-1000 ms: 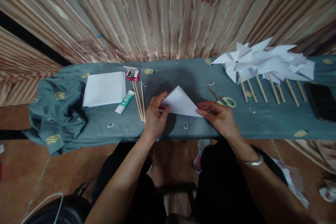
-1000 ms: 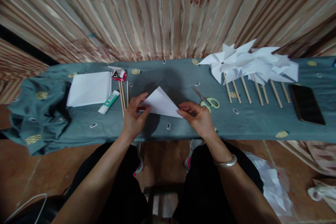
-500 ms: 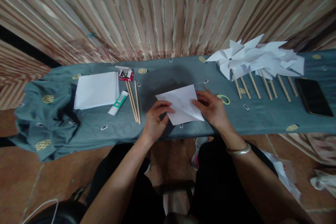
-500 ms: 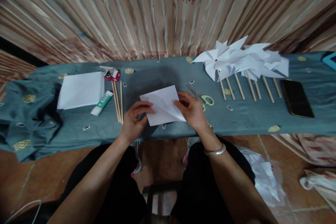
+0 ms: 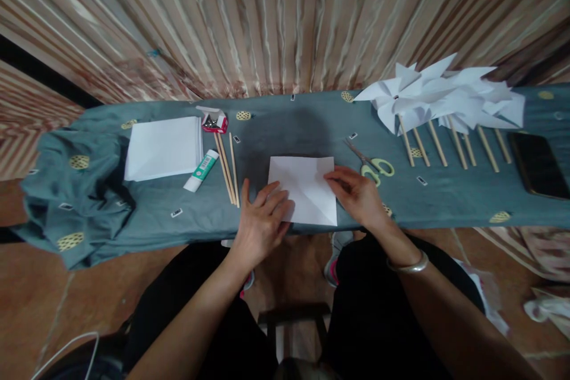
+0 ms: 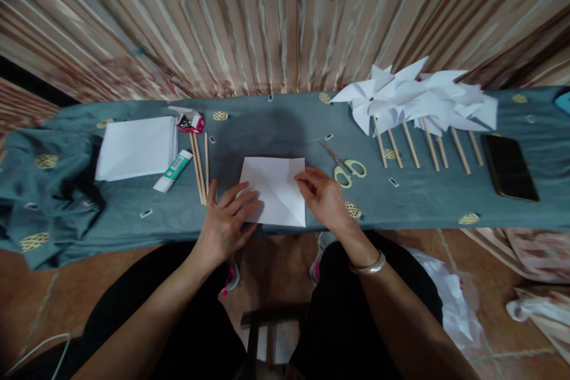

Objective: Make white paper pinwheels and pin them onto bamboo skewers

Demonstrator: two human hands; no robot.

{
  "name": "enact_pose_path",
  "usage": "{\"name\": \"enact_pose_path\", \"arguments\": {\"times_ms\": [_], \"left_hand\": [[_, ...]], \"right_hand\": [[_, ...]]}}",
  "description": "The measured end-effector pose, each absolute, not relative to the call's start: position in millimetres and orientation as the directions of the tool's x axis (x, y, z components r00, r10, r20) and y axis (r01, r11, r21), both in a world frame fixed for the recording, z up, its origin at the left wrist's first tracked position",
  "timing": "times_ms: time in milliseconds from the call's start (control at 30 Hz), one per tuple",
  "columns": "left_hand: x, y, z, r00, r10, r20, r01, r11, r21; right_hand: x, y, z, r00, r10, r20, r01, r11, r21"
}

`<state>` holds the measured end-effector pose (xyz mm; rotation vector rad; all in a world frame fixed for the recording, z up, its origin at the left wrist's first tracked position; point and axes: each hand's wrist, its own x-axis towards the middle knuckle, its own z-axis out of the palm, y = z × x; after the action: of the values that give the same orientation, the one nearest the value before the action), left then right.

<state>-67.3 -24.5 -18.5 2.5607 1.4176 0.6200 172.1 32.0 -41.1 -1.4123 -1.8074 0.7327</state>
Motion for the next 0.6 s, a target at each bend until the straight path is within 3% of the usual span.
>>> {"name": "enact_pose_path", "arguments": {"times_ms": [167,367,500,600], "left_hand": [[-71,-28,-23,0.473,0.808,0.35,0.767,-0.574,0.287],[-81,-30,-30,0.426,0.838,0.341,0.769,-0.534,0.351],[-84,-33,-31,0.426,0.848,0.315,0.758,-0.525,0.388],[-85,-35,-30,0.437,0.849,0.297,0.748,-0.526,0.405]], "right_hand": [[181,17,-33,-0.299,0.929,0.22,0.671,0.369,-0.643],[188,8,-20,-0.49,0.839,0.235,0.715,0.542,-0.442],[183,5,-17,-0.552,0.801,0.234,0.661,0.591,-0.463],[182,9,-21,-0.601,0.772,0.207,0.555,0.59,-0.587]]}}
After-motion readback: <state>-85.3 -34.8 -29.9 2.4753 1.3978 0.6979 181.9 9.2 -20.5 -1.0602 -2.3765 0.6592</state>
